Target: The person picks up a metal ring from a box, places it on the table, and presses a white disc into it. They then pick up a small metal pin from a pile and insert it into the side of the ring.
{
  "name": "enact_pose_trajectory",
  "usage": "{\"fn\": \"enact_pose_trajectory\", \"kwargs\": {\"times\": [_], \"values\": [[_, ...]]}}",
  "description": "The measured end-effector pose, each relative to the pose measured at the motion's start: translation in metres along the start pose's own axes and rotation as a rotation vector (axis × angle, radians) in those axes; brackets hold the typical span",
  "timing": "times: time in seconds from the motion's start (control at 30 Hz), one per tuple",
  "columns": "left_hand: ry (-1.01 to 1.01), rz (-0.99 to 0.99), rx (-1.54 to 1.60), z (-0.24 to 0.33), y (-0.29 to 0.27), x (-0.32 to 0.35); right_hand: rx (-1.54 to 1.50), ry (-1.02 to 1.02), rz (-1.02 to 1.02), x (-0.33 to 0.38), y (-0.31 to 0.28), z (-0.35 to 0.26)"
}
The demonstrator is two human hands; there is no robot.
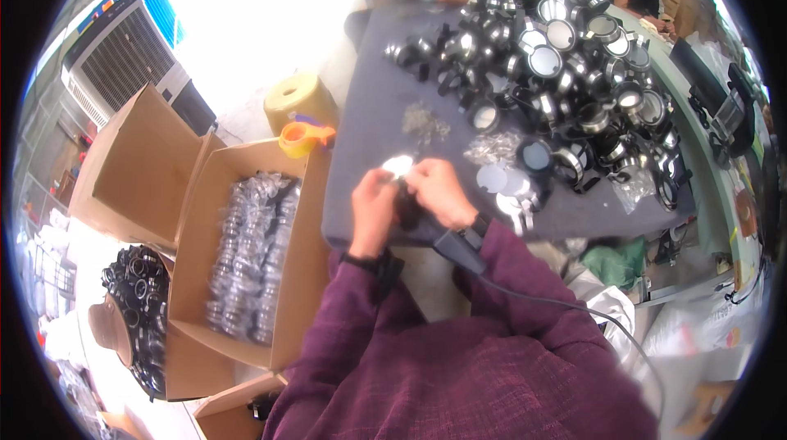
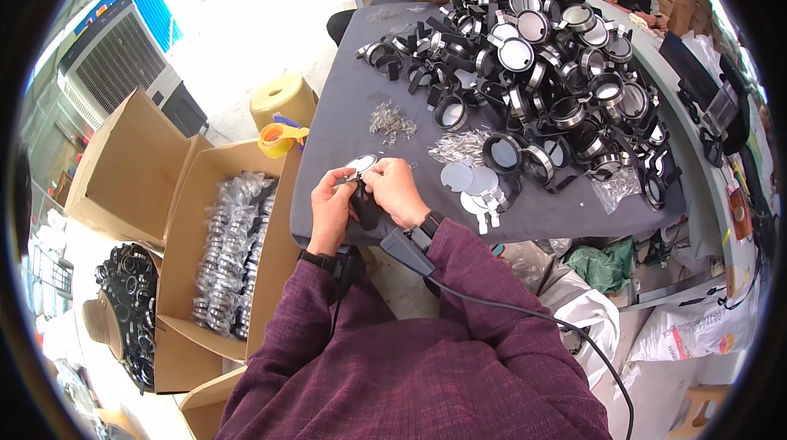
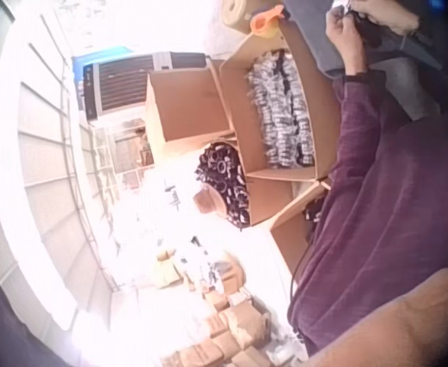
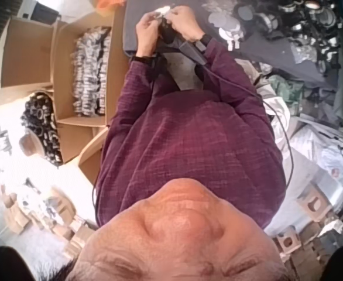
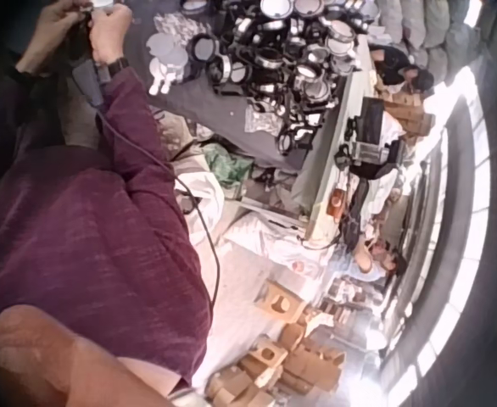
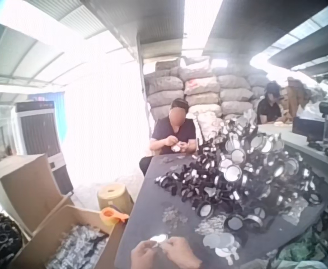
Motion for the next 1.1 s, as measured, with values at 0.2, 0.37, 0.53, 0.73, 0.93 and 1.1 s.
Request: {"fn": "enact_pose_trajectory", "kwargs": {"times": [0.2, 0.37, 0.53, 0.73, 0.93, 1.1], "values": [[0.016, 0.014, 0.021, 0.009, 0.012, 0.0, 0.132, -0.073, 0.028, -0.001, -0.008, -0.006], [0.081, 0.011, 0.015, -0.006, -0.006, -0.002, 0.358, -0.286, -0.005, -0.01, -0.008, -0.007], [-0.027, -0.051, 0.106, -0.01, -0.018, -0.008, 0.469, -0.4, -0.017, -0.01, -0.01, -0.013], [-0.064, -0.182, -0.01, 0.007, -0.02, -0.011, 0.742, -0.505, 0.04, -0.009, -0.011, -0.021], [-0.107, -0.148, 0.021, 0.026, -0.015, 0.002, 0.941, -0.439, 0.099, -0.013, -0.007, -0.031], [-0.186, -0.052, 0.105, 0.021, -0.023, 0.004, 0.998, -0.355, 0.076, -0.013, -0.003, -0.03]]}}
Point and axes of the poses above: each hand's wrist, its own x-axis away from the middle knuckle, its own y-axis out of the palm, z = x × y, the point moved 4 cm from there along -x, towards the middle knuckle, and after that the axes turned 9 degrees about y, right-handed, at the moved point
